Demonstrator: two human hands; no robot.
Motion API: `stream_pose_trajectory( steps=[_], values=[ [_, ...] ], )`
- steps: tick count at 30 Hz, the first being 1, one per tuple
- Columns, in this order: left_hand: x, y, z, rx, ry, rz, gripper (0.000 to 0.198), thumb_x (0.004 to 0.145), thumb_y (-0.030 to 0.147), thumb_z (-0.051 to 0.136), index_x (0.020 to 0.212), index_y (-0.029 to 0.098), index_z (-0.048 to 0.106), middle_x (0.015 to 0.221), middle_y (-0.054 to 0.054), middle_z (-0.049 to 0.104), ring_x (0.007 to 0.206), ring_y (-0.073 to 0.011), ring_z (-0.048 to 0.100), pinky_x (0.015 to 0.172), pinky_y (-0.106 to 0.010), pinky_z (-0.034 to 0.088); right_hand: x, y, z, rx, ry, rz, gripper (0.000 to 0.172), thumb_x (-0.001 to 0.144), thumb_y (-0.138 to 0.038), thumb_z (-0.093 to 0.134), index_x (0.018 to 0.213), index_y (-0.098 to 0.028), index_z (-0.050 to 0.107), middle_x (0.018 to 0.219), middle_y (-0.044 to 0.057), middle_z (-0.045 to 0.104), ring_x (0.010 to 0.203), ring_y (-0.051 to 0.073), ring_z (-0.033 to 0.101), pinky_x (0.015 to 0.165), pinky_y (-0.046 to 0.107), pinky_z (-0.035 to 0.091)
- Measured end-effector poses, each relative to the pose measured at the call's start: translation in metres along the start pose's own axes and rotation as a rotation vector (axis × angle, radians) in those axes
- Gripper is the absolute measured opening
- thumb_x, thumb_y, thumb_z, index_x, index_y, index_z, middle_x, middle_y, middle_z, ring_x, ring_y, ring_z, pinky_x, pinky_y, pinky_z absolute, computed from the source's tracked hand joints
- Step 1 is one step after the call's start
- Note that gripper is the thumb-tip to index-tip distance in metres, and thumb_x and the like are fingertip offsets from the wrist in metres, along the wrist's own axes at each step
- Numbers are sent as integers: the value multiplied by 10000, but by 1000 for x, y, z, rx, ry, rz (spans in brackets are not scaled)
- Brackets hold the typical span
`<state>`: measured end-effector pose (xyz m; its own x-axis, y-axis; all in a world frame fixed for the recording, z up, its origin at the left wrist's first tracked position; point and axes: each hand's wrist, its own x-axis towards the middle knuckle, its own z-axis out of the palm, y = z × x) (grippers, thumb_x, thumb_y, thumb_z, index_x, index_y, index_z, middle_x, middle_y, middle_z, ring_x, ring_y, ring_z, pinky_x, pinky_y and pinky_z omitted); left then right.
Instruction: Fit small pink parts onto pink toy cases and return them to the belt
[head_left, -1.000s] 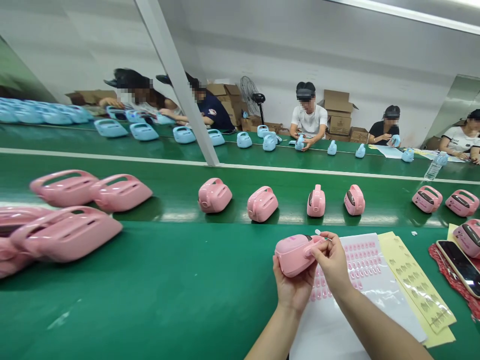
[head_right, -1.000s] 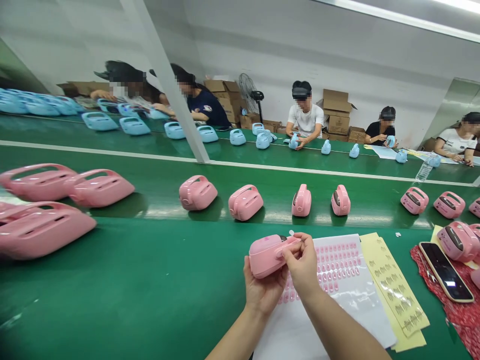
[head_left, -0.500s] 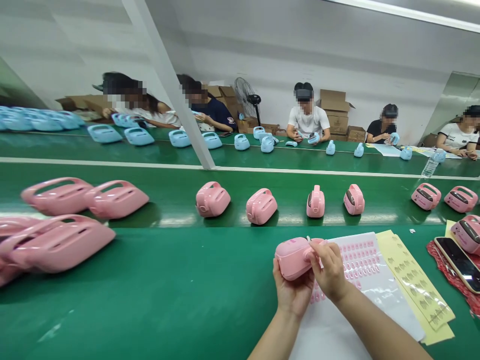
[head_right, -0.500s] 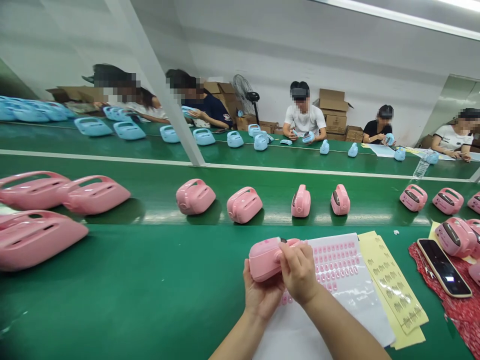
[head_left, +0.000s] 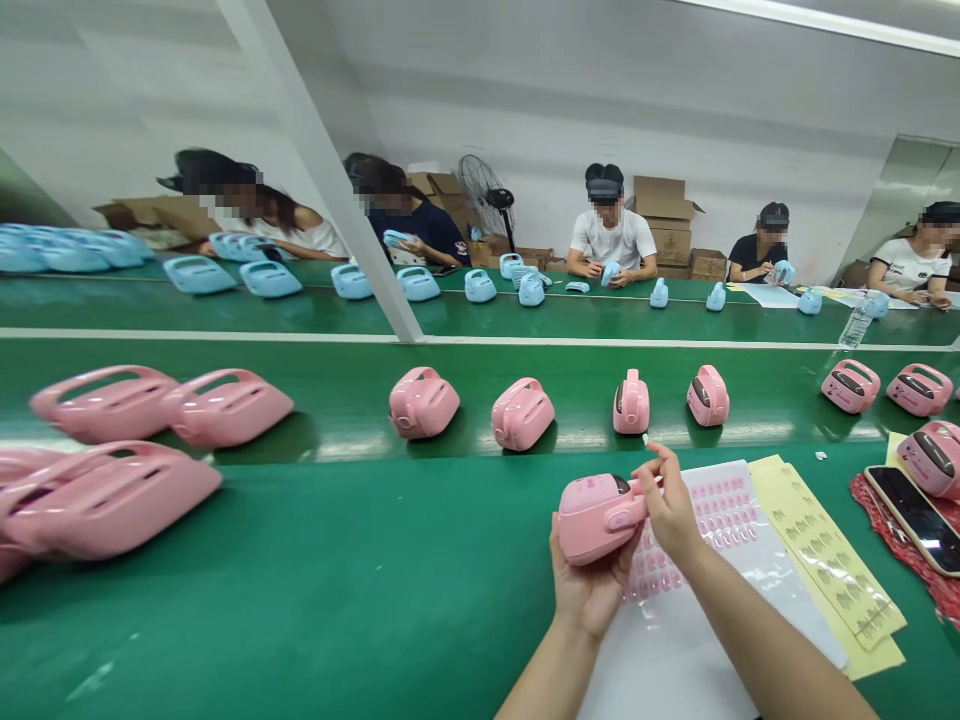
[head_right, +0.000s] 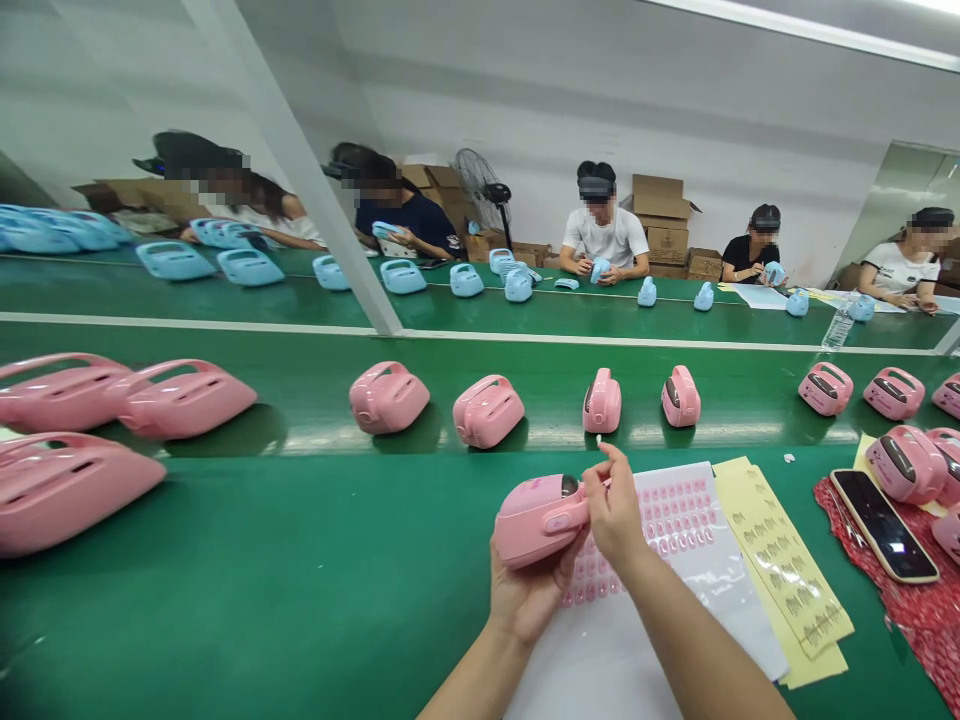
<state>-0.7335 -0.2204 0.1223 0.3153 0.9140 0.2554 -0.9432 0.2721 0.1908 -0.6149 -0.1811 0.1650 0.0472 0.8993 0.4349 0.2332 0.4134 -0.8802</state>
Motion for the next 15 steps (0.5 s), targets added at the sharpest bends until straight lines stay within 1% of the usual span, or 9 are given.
stream_pose_trajectory(
  steps=[1, 3, 5, 7, 9, 10, 12, 13, 15],
  values=[
    [0, 1, 0, 8, 30, -3, 466, 822, 465, 416, 1135, 151, 556, 1189, -148, 611, 1095, -275, 557, 925, -348, 442, 6, 7, -4, -13, 9, 26, 338, 860, -299, 377, 1166, -172, 443, 840, 54, 599, 821, 185, 562, 785, 362, 448],
    [-1, 3, -1, 3, 113, -2, 454, 802, 432, 460, 1154, 153, 524, 1170, -152, 620, 1046, -286, 589, 894, -356, 467, 16, 23, -13, -114, 11, 54, 341, 832, -231, 395, 1159, -166, 468, 945, 83, 621, 834, 189, 560, 784, 362, 443],
    [-3, 7, -1, -26, 209, 24, 510, 783, 407, 498, 1220, 150, 449, 1132, -166, 632, 990, -291, 620, 859, -373, 491, 22, 39, -21, -251, -56, 72, 430, 762, -146, 454, 1190, -173, 469, 1025, 91, 633, 793, 187, 563, 751, 353, 446],
    [-4, 10, -1, -57, 279, 63, 596, 763, 396, 531, 1279, 148, 368, 1104, -176, 638, 961, -297, 632, 833, -388, 506, 22, 52, -24, -351, -161, 58, 562, 683, -79, 506, 1230, -193, 452, 1003, 69, 661, 735, 186, 565, 701, 336, 452],
    [-4, 12, 0, -56, 296, 83, 615, 744, 386, 554, 1283, 164, 360, 1102, -164, 641, 965, -300, 629, 817, -389, 517, 18, 59, -20, -392, -219, -14, 627, 635, -48, 540, 1232, -224, 458, 930, 34, 689, 704, 189, 562, 675, 328, 453],
    [-4, 12, 1, -41, 291, 86, 595, 734, 384, 565, 1261, 170, 393, 1106, -156, 643, 976, -301, 625, 812, -385, 520, 15, 61, -16, -391, -220, -57, 621, 625, -44, 548, 1212, -235, 477, 895, 20, 696, 693, 188, 560, 676, 332, 452],
    [-3, 13, 2, 4, 278, 85, 517, 723, 392, 580, 1178, 165, 490, 1099, -144, 653, 981, -297, 623, 803, -370, 527, 11, 61, -9, -334, -192, -100, 544, 626, -56, 549, 1139, -237, 527, 840, 9, 697, 666, 178, 556, 681, 337, 449],
    [-3, 13, 3, 24, 276, 87, 468, 723, 398, 586, 1125, 161, 538, 1078, -139, 665, 969, -291, 630, 800, -364, 529, 10, 59, -6, -274, -174, -86, 486, 633, -71, 547, 1093, -226, 549, 800, 6, 692, 646, 169, 555, 673, 331, 449],
    [-2, 15, 7, 62, 294, 102, 388, 732, 400, 595, 1048, 175, 596, 1031, -119, 688, 927, -274, 648, 794, -374, 532, 13, 55, -5, -108, -124, 1, 366, 653, -122, 547, 1010, -198, 567, 707, -5, 664, 604, 150, 551, 635, 305, 449]
  ],
)
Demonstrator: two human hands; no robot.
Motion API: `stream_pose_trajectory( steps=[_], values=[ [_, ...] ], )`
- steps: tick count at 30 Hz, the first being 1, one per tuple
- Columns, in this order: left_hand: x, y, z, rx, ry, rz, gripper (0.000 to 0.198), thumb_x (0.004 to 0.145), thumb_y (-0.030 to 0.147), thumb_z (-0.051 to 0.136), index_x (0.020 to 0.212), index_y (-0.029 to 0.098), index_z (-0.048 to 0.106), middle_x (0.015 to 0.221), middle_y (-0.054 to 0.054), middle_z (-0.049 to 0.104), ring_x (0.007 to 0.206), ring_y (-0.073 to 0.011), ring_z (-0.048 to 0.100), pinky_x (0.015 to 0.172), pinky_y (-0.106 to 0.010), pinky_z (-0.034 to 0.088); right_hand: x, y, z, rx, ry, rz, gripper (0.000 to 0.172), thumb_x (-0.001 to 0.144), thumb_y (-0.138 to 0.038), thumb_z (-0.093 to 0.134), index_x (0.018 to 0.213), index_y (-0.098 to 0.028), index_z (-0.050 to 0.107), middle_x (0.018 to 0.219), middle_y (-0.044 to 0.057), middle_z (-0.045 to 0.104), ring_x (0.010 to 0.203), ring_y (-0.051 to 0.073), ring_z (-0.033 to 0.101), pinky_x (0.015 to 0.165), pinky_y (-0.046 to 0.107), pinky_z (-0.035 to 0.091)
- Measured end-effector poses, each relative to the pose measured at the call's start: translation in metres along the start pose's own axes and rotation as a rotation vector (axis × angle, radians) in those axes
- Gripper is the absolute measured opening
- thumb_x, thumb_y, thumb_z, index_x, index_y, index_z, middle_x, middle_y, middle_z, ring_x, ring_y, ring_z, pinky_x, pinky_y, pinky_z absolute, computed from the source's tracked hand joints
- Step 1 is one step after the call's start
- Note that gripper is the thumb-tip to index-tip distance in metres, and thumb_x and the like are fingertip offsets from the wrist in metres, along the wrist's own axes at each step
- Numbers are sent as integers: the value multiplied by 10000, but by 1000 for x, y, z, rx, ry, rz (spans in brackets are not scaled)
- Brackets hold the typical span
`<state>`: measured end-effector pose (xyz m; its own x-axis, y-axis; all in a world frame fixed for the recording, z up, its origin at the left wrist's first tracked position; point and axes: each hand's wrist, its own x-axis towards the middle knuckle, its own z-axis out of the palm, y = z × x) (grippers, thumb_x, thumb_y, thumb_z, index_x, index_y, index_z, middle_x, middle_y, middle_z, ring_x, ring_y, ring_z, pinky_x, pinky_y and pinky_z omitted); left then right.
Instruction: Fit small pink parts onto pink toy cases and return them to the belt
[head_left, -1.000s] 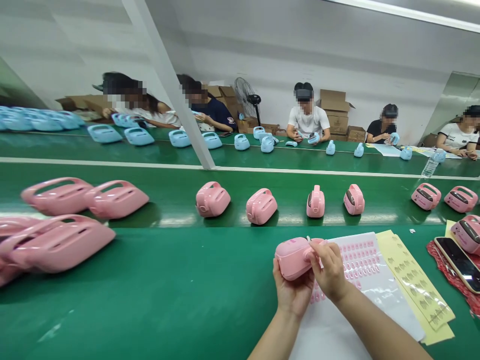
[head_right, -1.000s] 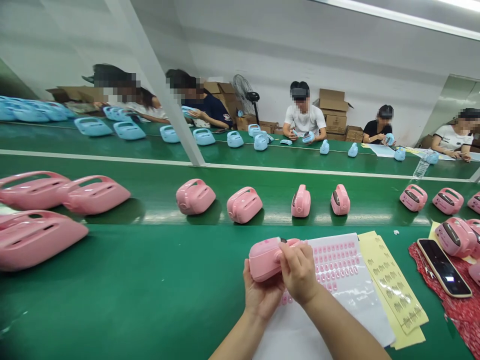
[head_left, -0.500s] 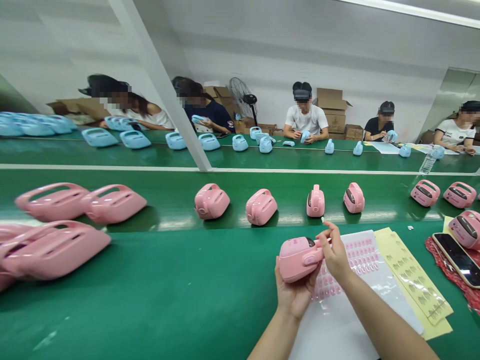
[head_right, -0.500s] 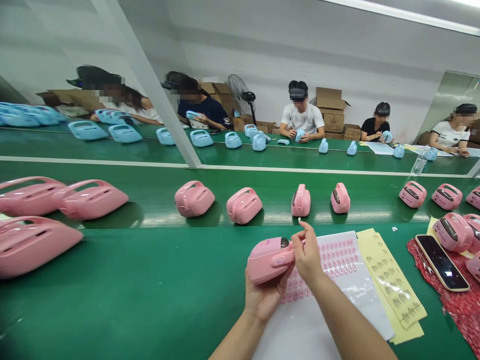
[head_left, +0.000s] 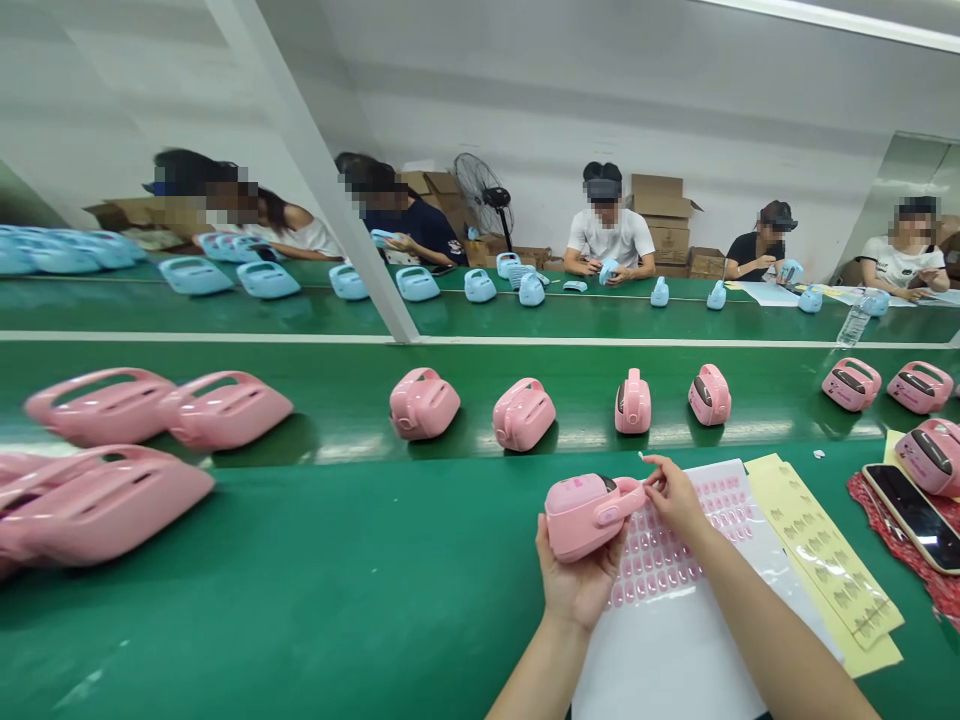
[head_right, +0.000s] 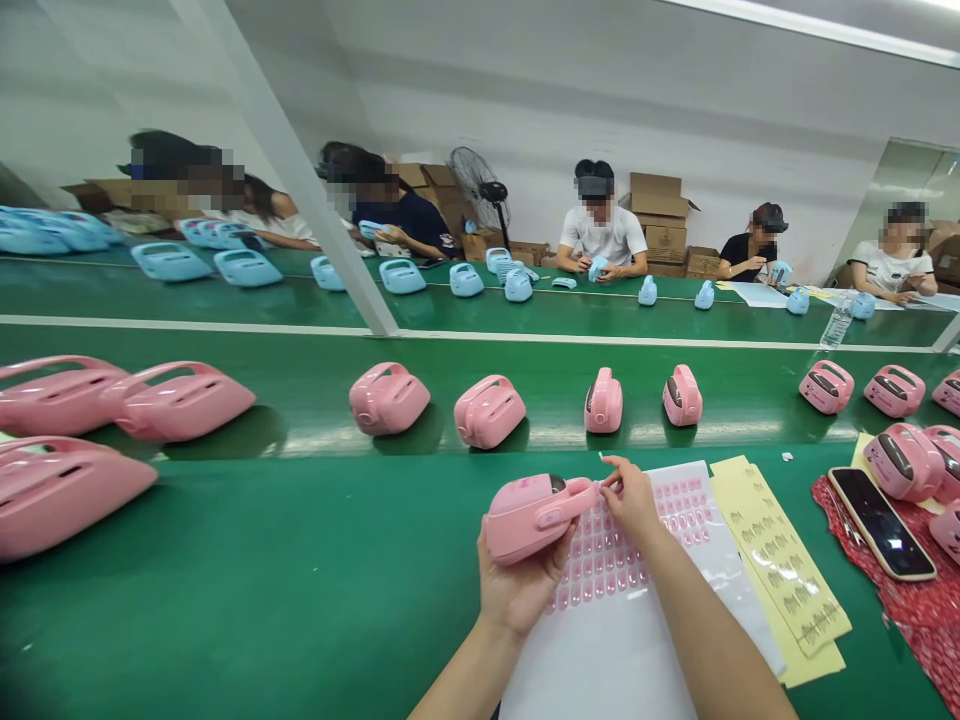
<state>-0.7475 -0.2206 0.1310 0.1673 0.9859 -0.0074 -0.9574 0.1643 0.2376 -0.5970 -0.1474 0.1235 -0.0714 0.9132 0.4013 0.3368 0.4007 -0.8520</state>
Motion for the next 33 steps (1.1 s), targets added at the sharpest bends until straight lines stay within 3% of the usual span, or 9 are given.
stream_pose_trajectory(
  steps=[3, 5, 8, 10, 12, 16, 19, 23, 33],
  values=[
    [-2, 1, 9, 156, 84, 73, 410, 711, 340, 653, 1102, 242, 581, 974, -67, 709, 890, -250, 657, 775, -388, 534, 10, -15, -15, 286, 94, 166, 308, 657, -223, 578, 959, -173, 543, 613, -30, 609, 572, 138, 562, 589, 277, 444],
    [-4, -2, 17, 402, 112, 159, 651, 585, 212, 758, 1189, 271, 522, 1029, -55, 686, 944, -265, 631, 771, -367, 528, 16, -32, -34, 410, 100, 226, 351, 637, -269, 618, 961, -170, 526, 594, -39, 593, 589, 142, 579, 608, 281, 444],
    [-10, -13, 27, 796, 105, 343, 922, 367, 33, 805, 1209, 262, 507, 1185, -72, 590, 1084, -311, 537, 865, -360, 464, 14, -66, -61, 473, -39, 218, 402, 634, -282, 658, 997, -175, 522, 590, -44, 588, 609, 143, 590, 623, 284, 439],
    [-14, -19, 30, 952, 123, 417, 906, 344, 17, 797, 1177, 259, 537, 1214, -73, 559, 1139, -327, 484, 952, -399, 386, 6, -87, -72, 443, -173, 187, 400, 651, -266, 658, 1021, -181, 534, 610, -39, 596, 607, 136, 582, 608, 277, 429],
    [-15, -21, 29, 1037, 96, 378, 854, 363, 4, 781, 1147, 266, 565, 1202, -68, 567, 1163, -330, 462, 1001, -436, 320, -1, -102, -76, 361, -267, 154, 382, 667, -240, 648, 1031, -187, 546, 636, -35, 602, 618, 127, 567, 609, 270, 419],
    [-12, -15, 21, 946, -1, 263, 780, 360, -68, 728, 1068, 243, 629, 1216, -74, 573, 1210, -338, 420, 1014, -424, 312, -8, -110, -68, 220, -347, 139, 370, 682, -204, 633, 1042, -186, 550, 645, -38, 600, 621, 117, 542, 610, 260, 408],
    [-10, -14, 17, 795, 4, 281, 720, 353, -101, 701, 1000, 213, 664, 1194, -91, 595, 1260, -340, 355, 1027, -402, 305, -8, -107, -59, 225, -408, 149, 371, 682, -152, 609, 1045, -191, 548, 616, -50, 593, 605, 118, 550, 595, 254, 419],
    [-9, -16, 18, 867, 10, 298, 745, 328, -118, 709, 985, 231, 671, 1213, -87, 587, 1268, -338, 344, 1056, -428, 237, -9, -104, -52, 257, -455, 133, 370, 666, -94, 576, 1017, -210, 561, 593, -73, 571, 594, 116, 571, 596, 249, 438],
    [-11, -10, 13, 1079, -58, 366, 802, 353, -43, 755, 1081, 267, 623, 1226, -85, 571, 1220, -364, 402, 1029, -528, 232, -10, -97, -45, 302, -455, 61, 305, 688, -125, 571, 984, -195, 555, 599, -60, 604, 625, 123, 605, 648, 273, 465]
  ],
)
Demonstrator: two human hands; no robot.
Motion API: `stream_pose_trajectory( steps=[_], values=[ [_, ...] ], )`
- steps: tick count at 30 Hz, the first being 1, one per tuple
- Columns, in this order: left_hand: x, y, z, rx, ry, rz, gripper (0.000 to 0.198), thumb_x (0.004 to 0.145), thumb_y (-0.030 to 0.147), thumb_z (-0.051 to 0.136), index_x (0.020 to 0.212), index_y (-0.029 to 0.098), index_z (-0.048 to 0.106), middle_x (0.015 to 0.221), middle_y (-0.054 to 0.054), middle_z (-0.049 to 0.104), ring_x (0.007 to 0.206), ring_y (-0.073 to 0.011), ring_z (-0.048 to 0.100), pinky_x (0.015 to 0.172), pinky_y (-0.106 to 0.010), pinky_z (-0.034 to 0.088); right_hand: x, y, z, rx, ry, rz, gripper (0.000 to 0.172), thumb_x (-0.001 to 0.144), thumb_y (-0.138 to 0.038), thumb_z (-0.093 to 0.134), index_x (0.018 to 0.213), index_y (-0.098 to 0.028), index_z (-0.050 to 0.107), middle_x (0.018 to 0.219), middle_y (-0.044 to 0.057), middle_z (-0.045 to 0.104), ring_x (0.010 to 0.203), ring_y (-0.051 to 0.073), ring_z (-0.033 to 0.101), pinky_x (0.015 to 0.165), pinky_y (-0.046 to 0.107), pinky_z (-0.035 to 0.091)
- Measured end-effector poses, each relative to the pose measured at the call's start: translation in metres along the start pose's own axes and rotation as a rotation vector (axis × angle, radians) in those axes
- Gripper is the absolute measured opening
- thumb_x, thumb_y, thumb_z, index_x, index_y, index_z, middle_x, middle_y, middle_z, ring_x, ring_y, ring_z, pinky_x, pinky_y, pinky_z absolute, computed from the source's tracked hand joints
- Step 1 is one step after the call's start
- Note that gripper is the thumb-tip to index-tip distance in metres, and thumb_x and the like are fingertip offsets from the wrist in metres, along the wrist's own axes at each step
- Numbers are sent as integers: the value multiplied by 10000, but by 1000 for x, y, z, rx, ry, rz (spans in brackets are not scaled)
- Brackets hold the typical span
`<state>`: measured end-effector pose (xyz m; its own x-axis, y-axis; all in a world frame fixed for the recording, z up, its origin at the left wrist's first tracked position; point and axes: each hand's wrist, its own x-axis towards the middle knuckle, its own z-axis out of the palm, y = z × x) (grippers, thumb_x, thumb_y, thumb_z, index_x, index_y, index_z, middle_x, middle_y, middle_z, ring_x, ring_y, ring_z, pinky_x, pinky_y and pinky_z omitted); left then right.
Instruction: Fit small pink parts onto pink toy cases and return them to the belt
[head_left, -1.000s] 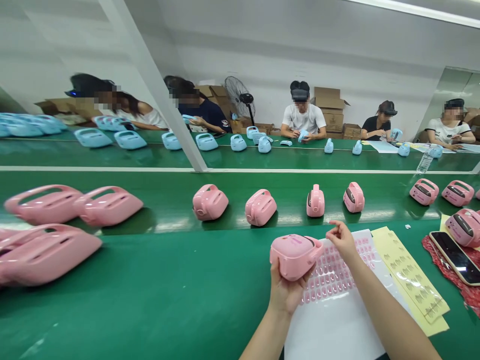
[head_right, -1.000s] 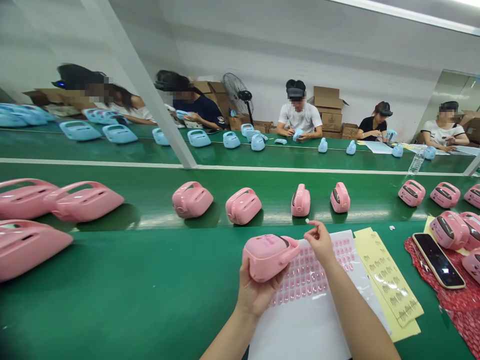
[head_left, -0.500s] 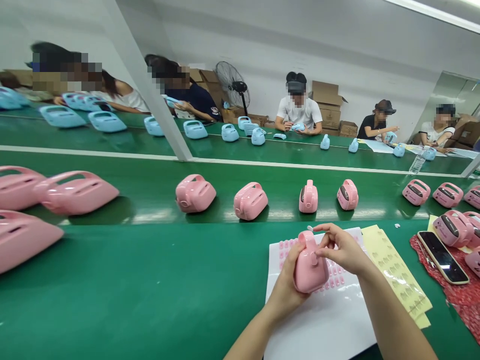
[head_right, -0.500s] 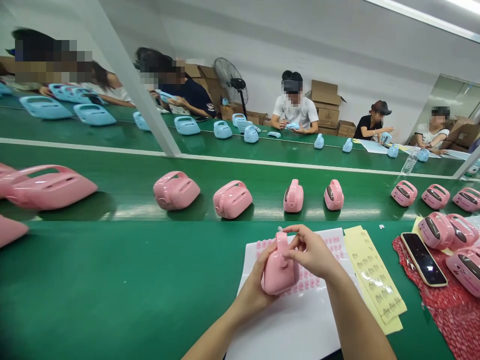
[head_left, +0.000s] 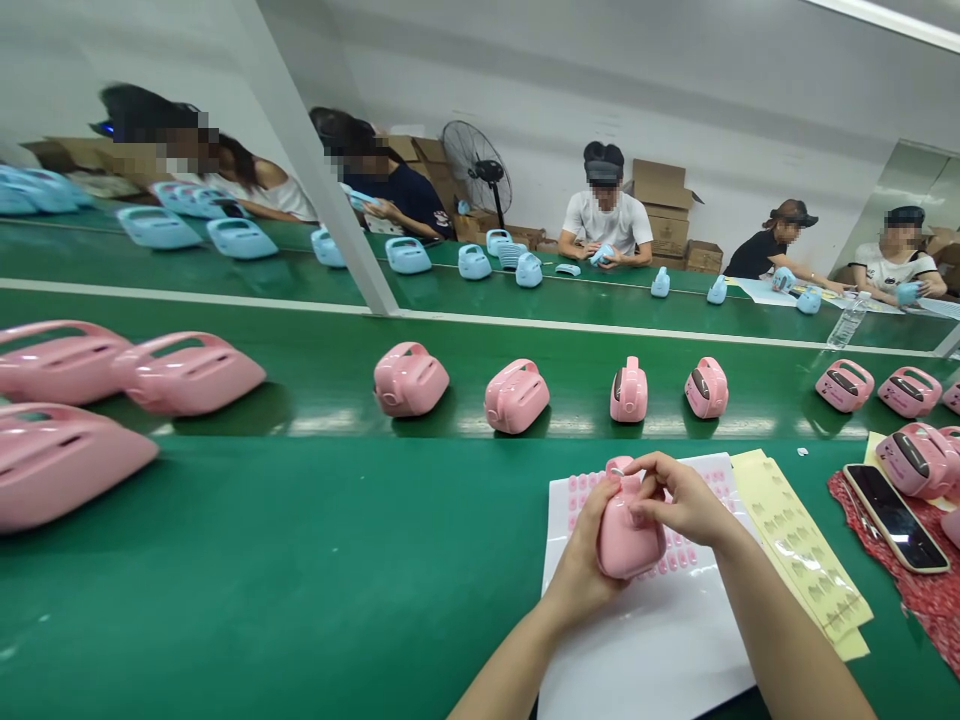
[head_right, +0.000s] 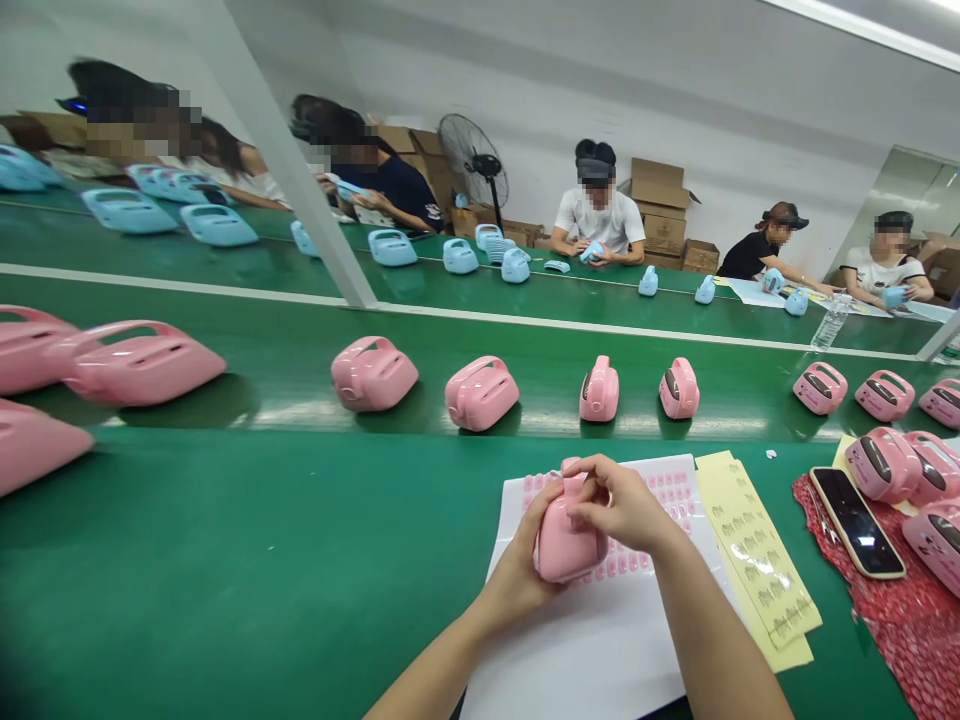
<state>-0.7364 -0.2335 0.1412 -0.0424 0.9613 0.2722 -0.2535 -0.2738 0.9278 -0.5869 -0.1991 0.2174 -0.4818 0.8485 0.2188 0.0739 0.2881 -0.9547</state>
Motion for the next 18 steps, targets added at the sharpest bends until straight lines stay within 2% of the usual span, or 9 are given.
stream_pose_trajectory(
  steps=[5, 9, 12, 14, 18],
  values=[
    [-1, -4, -5, 4, -20, 19, 830, 369, -48, 738, 1114, 292, 604, 1248, -65, 555, 1175, -359, 452, 1016, -512, 273, 1, 3, 2, -150, 22, -89, 233, 729, -179, 566, 952, -218, 618, 668, -30, 656, 641, 132, 622, 620, 267, 483],
    [-1, -2, -7, -202, 18, -38, 811, 344, -108, 684, 1069, 254, 639, 1232, -70, 566, 1210, -346, 416, 1035, -449, 270, 0, 0, 2, -428, 64, -280, 238, 796, -206, 540, 999, -281, 639, 705, -30, 700, 667, 133, 632, 648, 262, 466],
    [-1, 2, -8, -221, 34, -87, 825, 343, -121, 675, 1080, 246, 629, 1247, -73, 555, 1214, -345, 414, 1017, -444, 306, -1, -3, 1, -642, 58, -403, 317, 848, -187, 474, 1106, -332, 590, 747, -37, 713, 616, 116, 616, 603, 232, 419],
    [0, 4, -10, -162, 10, -93, 844, 360, -109, 688, 1115, 259, 604, 1277, -76, 531, 1191, -348, 440, 998, -469, 326, -3, -5, 2, -747, 37, -420, 382, 864, -162, 425, 1189, -332, 533, 729, -36, 708, 556, 110, 592, 552, 220, 382],
    [0, 7, -13, -68, -6, -63, 856, 381, -80, 713, 1143, 285, 577, 1303, -72, 510, 1184, -344, 450, 987, -481, 337, -5, -8, 3, -892, 2, -341, 455, 856, -161, 405, 1286, -303, 441, 692, -29, 699, 454, 113, 523, 503, 218, 359]
  ],
)
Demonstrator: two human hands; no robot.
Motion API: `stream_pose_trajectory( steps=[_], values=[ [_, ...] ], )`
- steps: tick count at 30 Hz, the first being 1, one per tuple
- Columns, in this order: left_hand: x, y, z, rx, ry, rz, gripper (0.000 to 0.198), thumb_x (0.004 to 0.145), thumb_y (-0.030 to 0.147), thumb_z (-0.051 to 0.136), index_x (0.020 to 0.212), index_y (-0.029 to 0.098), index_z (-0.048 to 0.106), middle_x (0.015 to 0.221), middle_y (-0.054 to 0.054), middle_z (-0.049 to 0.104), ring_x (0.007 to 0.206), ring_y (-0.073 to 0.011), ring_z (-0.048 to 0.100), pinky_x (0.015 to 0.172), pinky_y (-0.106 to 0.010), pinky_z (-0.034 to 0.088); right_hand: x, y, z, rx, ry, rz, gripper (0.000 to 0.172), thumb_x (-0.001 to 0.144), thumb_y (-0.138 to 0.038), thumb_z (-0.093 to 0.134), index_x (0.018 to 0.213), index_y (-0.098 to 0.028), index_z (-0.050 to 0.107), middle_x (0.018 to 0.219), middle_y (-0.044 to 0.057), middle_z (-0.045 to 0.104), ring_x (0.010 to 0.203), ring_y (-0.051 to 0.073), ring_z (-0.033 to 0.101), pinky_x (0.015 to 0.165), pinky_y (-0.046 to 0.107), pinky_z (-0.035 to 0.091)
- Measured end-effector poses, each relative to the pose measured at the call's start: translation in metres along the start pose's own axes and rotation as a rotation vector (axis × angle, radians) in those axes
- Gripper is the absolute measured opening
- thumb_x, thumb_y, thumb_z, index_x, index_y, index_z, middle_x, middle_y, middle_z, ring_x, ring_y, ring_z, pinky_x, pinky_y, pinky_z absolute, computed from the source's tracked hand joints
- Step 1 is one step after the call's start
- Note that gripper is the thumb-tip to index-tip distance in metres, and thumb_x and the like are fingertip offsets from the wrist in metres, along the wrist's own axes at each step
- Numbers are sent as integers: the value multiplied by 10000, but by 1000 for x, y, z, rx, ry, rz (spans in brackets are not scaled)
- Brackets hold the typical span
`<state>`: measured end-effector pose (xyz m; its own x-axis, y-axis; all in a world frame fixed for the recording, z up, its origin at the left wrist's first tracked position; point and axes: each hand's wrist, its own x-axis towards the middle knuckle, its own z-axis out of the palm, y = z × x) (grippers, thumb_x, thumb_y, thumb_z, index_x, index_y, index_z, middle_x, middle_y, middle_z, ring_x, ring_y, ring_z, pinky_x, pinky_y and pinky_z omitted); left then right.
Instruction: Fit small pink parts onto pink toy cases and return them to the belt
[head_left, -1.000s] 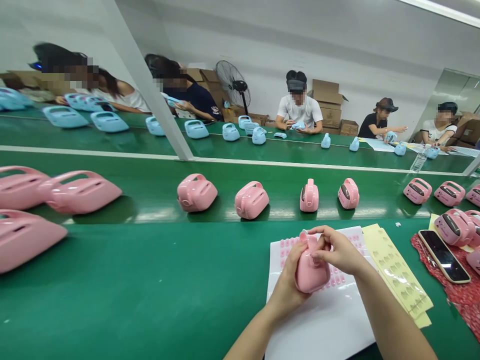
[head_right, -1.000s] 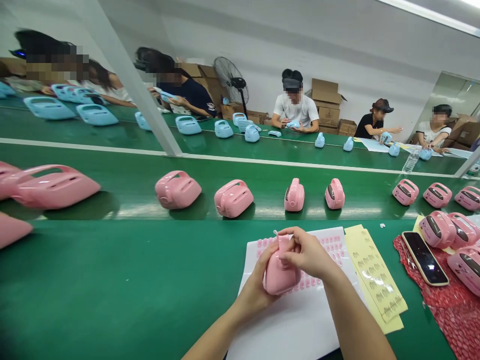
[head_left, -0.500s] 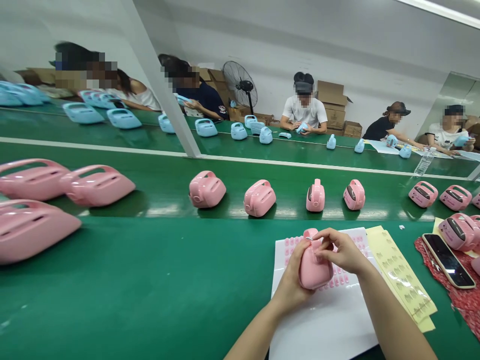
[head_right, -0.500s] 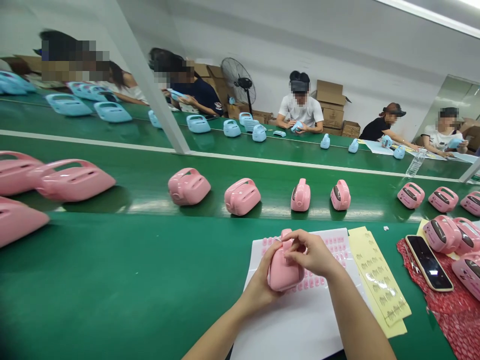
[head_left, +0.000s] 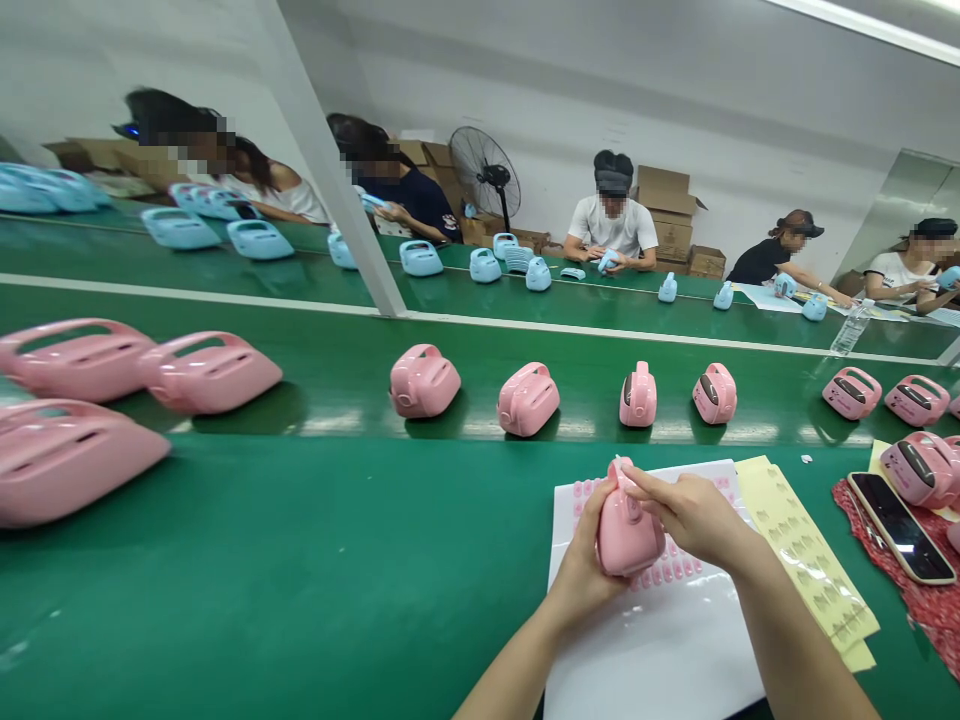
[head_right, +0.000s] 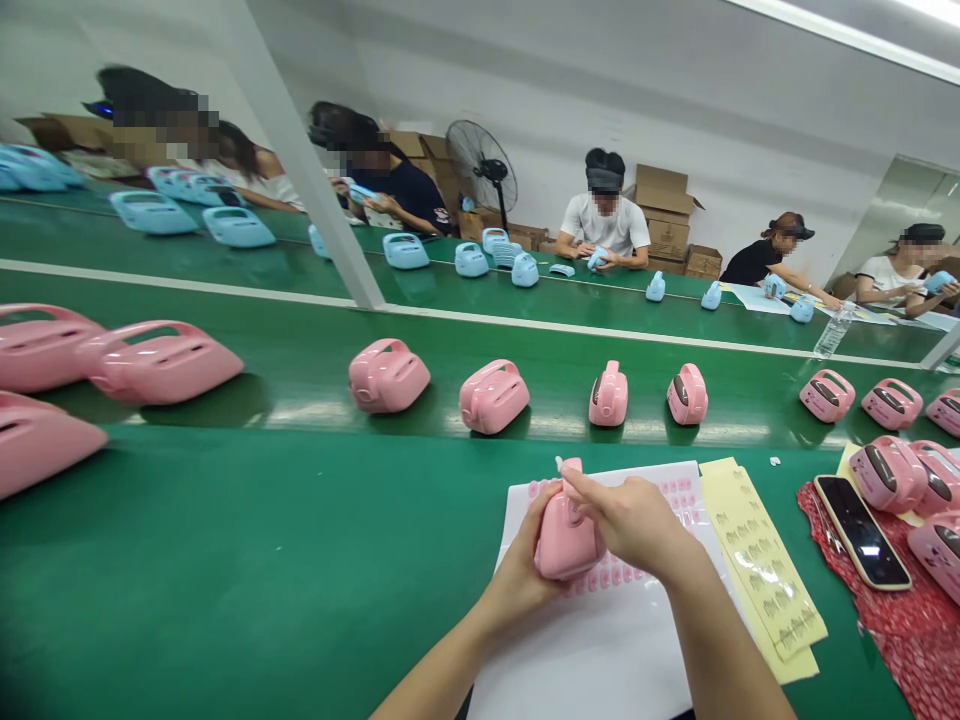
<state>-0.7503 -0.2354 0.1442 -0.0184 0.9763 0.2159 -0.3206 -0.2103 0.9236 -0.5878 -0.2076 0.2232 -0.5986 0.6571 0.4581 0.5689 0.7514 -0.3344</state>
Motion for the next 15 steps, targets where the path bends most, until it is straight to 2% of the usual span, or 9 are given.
stream_pose_trajectory(
  steps=[4, 6, 8, 10, 12, 15],
  values=[
    [-1, 0, -3, 24, -31, 6, 850, 397, -58, 729, 1161, 278, 567, 1319, -86, 494, 1187, -348, 447, 993, -470, 334, -1, -4, -3, 42, -34, 52, 524, 832, -154, 405, 1328, -319, 371, 817, -18, 719, 499, 145, 556, 529, 245, 416],
    [-1, -2, -3, 70, -31, 39, 845, 410, -36, 734, 1172, 283, 556, 1324, -88, 487, 1186, -355, 447, 987, -486, 336, 0, -7, -3, 127, -56, 76, 604, 822, -150, 405, 1378, -329, 250, 996, -5, 697, 586, 162, 596, 591, 279, 456],
    [-2, -3, -3, 130, -39, 86, 847, 424, -10, 738, 1189, 294, 538, 1330, -86, 480, 1191, -360, 441, 987, -500, 331, 2, -9, -1, 247, -88, 112, 705, 798, -161, 446, 1401, -344, 130, 1177, 7, 614, 605, 153, 590, 617, 295, 474],
    [-3, -4, -3, 176, -71, 144, 846, 432, 12, 746, 1201, 291, 530, 1317, -92, 492, 1200, -365, 429, 1001, -509, 306, 5, -8, 4, 382, -105, 186, 775, 767, -194, 511, 1400, -356, 94, 1281, 31, 531, 532, 118, 528, 571, 278, 469],
    [-5, -4, -3, 223, -123, 194, 805, 445, 37, 757, 1186, 272, 548, 1285, -106, 520, 1221, -372, 401, 1024, -518, 258, 8, -3, 9, 517, -62, 290, 790, 753, -250, 558, 1397, -349, 112, 1331, 67, 476, 461, 77, 423, 500, 252, 434],
    [-10, -1, -4, 278, -215, 168, 767, 486, 99, 766, 1197, 265, 533, 1290, -116, 511, 1229, -373, 386, 1032, -525, 232, 11, 14, 16, 734, 2, 404, 749, 762, -336, 573, 1389, -310, 163, 1312, 105, 473, 461, 46, 350, 463, 218, 384]
  ],
)
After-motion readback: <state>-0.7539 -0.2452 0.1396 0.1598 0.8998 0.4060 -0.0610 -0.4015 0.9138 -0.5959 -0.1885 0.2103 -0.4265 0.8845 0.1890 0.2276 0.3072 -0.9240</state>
